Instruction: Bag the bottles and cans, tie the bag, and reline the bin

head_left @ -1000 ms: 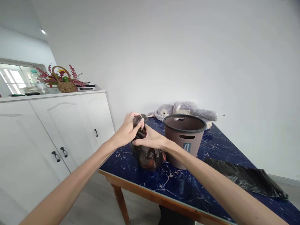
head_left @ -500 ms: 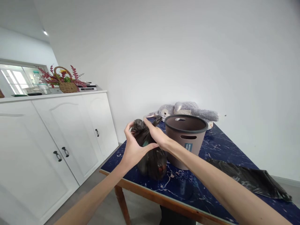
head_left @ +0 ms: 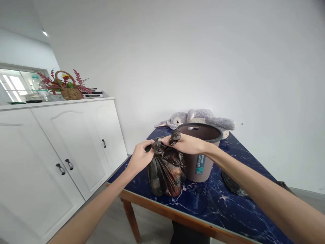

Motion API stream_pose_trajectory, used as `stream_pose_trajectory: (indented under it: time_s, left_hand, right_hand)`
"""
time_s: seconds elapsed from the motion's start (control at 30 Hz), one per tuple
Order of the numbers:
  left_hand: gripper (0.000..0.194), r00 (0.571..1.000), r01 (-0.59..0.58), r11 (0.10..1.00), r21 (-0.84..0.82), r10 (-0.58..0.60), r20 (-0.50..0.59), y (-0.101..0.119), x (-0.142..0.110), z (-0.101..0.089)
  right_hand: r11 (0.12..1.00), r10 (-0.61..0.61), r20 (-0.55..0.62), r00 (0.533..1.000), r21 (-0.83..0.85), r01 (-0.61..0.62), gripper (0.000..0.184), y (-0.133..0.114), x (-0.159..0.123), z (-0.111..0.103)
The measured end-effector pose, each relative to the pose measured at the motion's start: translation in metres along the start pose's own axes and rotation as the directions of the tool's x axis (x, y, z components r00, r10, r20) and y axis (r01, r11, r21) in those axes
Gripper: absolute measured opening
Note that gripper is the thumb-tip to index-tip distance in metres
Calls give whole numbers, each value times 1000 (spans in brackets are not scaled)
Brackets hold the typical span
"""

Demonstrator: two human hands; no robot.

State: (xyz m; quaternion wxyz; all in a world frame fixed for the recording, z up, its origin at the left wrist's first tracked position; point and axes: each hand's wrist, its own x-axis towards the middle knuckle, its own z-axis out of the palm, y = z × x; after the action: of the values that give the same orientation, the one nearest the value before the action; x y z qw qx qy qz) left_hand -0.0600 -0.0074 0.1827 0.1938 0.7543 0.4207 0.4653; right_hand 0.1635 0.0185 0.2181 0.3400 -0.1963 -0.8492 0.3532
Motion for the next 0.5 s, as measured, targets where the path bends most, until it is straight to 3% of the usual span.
stream_pose_trajectory:
  time_s: [0.07,0.13,0.23,0.3,0.4,0.5]
  left_hand:
    - [24,1000,23,1000,-18,-23,5,2,2,-1]
    - [23,998,62,996,-68,-63,-13,5,2,-1]
    - [20,995,90,991,-96,-94,-32,9,1,0]
    - [18,995,82,994,-76,-86,-43,11,0,0]
    - [17,996,62,996,-65,-66,-58,14,-1,-1]
    - [16,996,53,995,-87,-59,-68,17,-1,-3]
  right_hand:
    - [987,-53,-2,999,-150,52,24,-3,-5,-4]
    - [958,-94,-87,992,-280,66,17,-3,-7,-2]
    - [886,-119,-221,968,-464,3,47,3,-8,10]
    - [817,-126,-269,955,-575,-54,48,8,-8,20]
    - [742,-141,-291,946,-663,-94,41,9,-6,31]
    - [771,-147,-354,924,-626,-117,38,8,-1,36]
